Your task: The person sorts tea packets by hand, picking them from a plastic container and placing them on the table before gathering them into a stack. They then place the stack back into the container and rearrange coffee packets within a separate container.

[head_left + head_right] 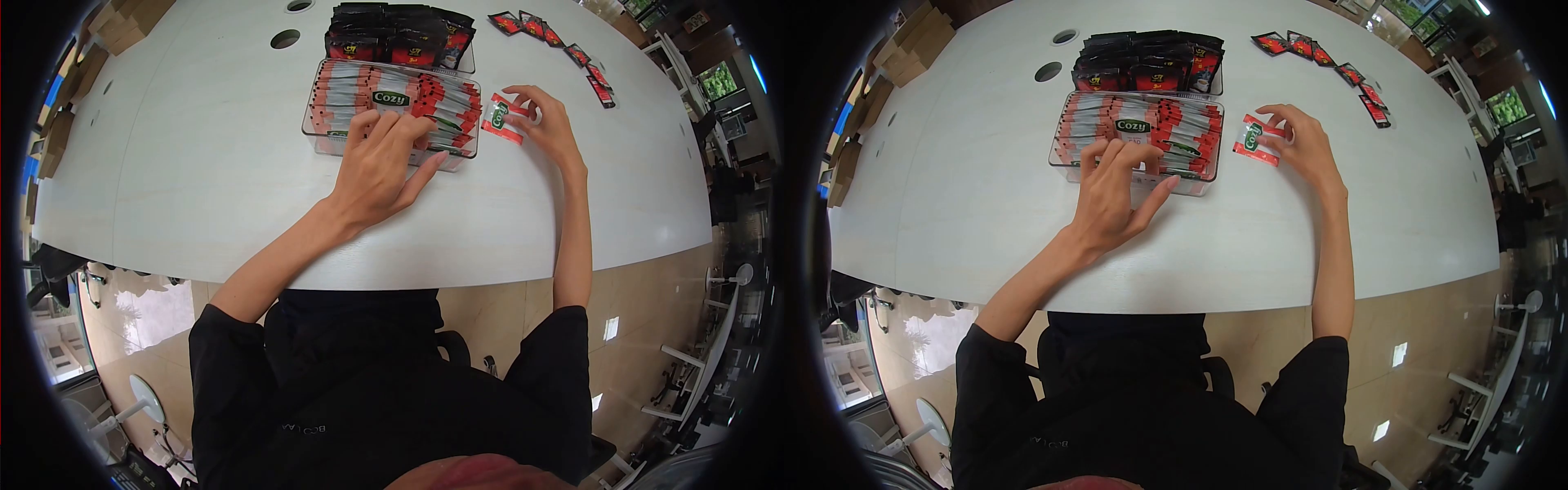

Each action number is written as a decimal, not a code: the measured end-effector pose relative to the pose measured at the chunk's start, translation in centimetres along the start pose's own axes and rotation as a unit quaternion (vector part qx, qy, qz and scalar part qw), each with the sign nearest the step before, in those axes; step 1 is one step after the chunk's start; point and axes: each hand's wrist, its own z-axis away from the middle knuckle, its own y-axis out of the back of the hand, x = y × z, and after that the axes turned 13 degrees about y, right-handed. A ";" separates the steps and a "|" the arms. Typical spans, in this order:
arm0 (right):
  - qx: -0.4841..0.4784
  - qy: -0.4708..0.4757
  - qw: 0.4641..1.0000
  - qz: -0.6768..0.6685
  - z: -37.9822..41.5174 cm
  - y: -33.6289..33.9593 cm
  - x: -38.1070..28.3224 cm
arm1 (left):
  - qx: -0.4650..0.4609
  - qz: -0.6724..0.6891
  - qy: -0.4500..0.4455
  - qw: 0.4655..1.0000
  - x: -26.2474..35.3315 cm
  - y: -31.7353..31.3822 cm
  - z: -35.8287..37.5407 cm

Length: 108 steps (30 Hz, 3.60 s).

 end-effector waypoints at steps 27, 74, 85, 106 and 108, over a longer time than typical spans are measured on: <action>0.249 0.237 0.936 -0.081 -5.0 -2.6 -13.9 | 0.112 0.045 0.141 0.983 -4.4 2.1 -3.2; 0.239 0.202 0.943 0.117 -4.0 -1.9 -6.9 | 0.081 -0.039 0.076 0.993 -4.5 1.4 -2.6; 0.149 0.221 0.958 0.106 -3.9 -1.7 -7.4 | 0.092 -0.067 0.039 0.993 -3.9 1.2 -2.5; 0.104 0.192 0.969 0.114 -3.3 -1.1 -8.4 | 0.019 -0.050 0.000 0.999 -2.7 -0.6 -5.9; 0.100 0.190 0.971 0.110 -3.4 -1.2 -8.6 | -0.025 -0.017 0.021 0.999 -2.8 -0.8 -6.4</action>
